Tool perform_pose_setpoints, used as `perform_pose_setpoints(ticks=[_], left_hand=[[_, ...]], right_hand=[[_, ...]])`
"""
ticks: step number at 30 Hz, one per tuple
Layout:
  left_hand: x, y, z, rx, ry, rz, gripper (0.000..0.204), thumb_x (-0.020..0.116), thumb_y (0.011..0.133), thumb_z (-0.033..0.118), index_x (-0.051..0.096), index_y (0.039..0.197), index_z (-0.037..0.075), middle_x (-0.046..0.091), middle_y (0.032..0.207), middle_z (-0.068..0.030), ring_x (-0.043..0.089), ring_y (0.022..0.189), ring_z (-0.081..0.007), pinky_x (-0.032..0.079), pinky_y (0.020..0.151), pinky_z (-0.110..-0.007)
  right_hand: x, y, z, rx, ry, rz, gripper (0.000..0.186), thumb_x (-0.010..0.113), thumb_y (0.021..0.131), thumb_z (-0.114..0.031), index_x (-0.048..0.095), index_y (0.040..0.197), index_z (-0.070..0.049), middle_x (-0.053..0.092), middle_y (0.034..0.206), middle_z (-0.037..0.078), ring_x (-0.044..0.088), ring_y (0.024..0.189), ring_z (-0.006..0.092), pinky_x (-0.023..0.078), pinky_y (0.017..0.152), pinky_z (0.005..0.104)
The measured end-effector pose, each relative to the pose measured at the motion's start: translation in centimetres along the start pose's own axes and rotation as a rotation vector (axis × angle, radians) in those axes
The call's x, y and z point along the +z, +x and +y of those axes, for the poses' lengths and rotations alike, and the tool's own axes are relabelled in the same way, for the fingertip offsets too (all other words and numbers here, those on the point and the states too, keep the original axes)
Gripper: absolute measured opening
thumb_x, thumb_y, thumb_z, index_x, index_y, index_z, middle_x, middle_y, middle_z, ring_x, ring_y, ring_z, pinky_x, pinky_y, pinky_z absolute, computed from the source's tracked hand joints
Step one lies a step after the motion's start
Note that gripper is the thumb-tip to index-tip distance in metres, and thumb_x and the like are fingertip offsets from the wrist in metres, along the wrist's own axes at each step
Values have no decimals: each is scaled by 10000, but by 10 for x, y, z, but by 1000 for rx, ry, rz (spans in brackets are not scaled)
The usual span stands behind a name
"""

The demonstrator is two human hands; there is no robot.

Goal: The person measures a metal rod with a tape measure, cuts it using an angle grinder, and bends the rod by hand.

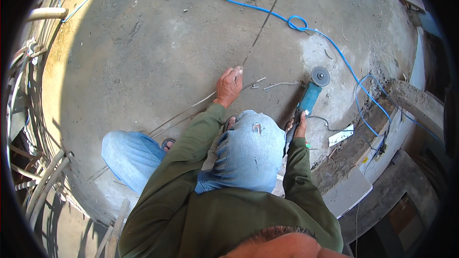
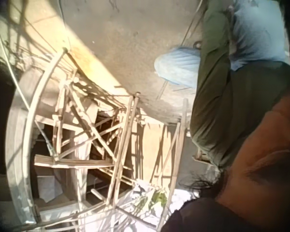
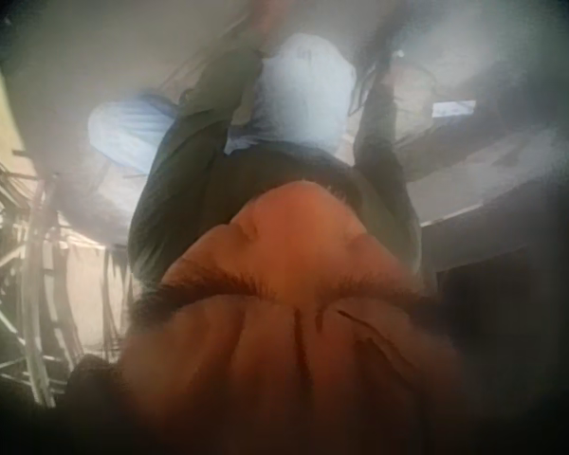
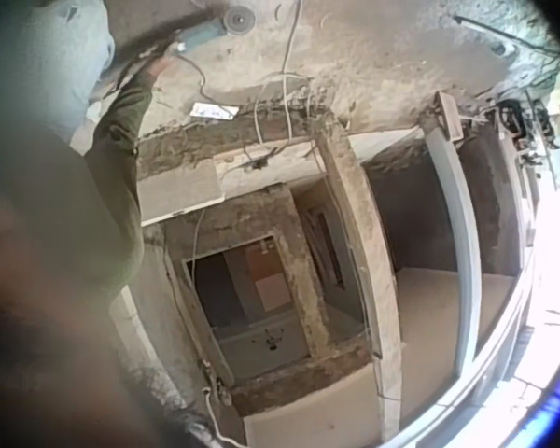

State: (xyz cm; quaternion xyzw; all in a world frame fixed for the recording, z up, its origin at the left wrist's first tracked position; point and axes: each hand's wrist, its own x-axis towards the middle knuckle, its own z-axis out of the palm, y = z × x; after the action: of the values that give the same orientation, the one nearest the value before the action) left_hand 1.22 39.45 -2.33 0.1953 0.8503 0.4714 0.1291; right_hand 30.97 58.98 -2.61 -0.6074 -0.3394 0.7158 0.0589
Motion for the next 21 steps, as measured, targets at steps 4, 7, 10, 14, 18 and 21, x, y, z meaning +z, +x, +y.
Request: perform_pose_setpoints(ticks=[4, 7, 10, 14, 18, 21], left_hand=[[5, 0, -3, 65, -35, 51, 182, 548, 909, 138, 651, 990, 12, 588, 793, -165, 591, 724, -340, 465, 637, -404], [1, -2, 0, -20, -13, -85, 180, 534, 919, 148, 641, 998, 27, 590, 816, -161, 588, 738, -347, 464, 642, -414], [5, -4, 0, -2, 7, -88, 187, 530, 925, 151, 641, 986, 14, 589, 804, -160, 588, 731, -339, 460, 639, -410], [7, -6, -4, 32, 40, -75, 218, 537, 929, 153, 659, 1010, -8, 619, 821, -171, 607, 734, -311, 471, 656, -378], [13, -10, -5, 43, -3, -61, 224, 542, 925, 165, 662, 1011, -3, 628, 833, -179, 617, 747, -317, 474, 663, -381], [9, -7, 2, -3, 12, -77, 211, 525, 920, 170, 648, 963, 3, 610, 825, -178, 598, 761, -356, 473, 668, -412]], right_hand=[[10, -3, 4, -77, 153, 16, 541, 631, 807, -606, 482, 950, -105, 519, 630, 57, 520, 452, 155, 440, 403, 286], [12, 2, 11, -51, 251, 65, 577, 637, 790, -631, 473, 971, -109, 523, 644, 55, 520, 463, 162, 436, 409, 298], [6, 5, 19, -56, 296, 85, 593, 595, 795, -673, 447, 1016, -142, 508, 624, 31, 508, 461, 153, 436, 420, 289], [5, 16, 23, -56, 381, 42, 603, 585, 791, -690, 464, 1035, -151, 515, 630, 25, 505, 465, 147, 434, 427, 290], [5, 21, 19, -53, 438, 49, 583, 568, 800, -693, 522, 1064, -176, 529, 639, 19, 500, 473, 135, 423, 432, 271], [14, 17, 19, -99, 408, 67, 590, 588, 795, -680, 534, 974, -120, 529, 639, 29, 524, 485, 152, 446, 446, 289]])
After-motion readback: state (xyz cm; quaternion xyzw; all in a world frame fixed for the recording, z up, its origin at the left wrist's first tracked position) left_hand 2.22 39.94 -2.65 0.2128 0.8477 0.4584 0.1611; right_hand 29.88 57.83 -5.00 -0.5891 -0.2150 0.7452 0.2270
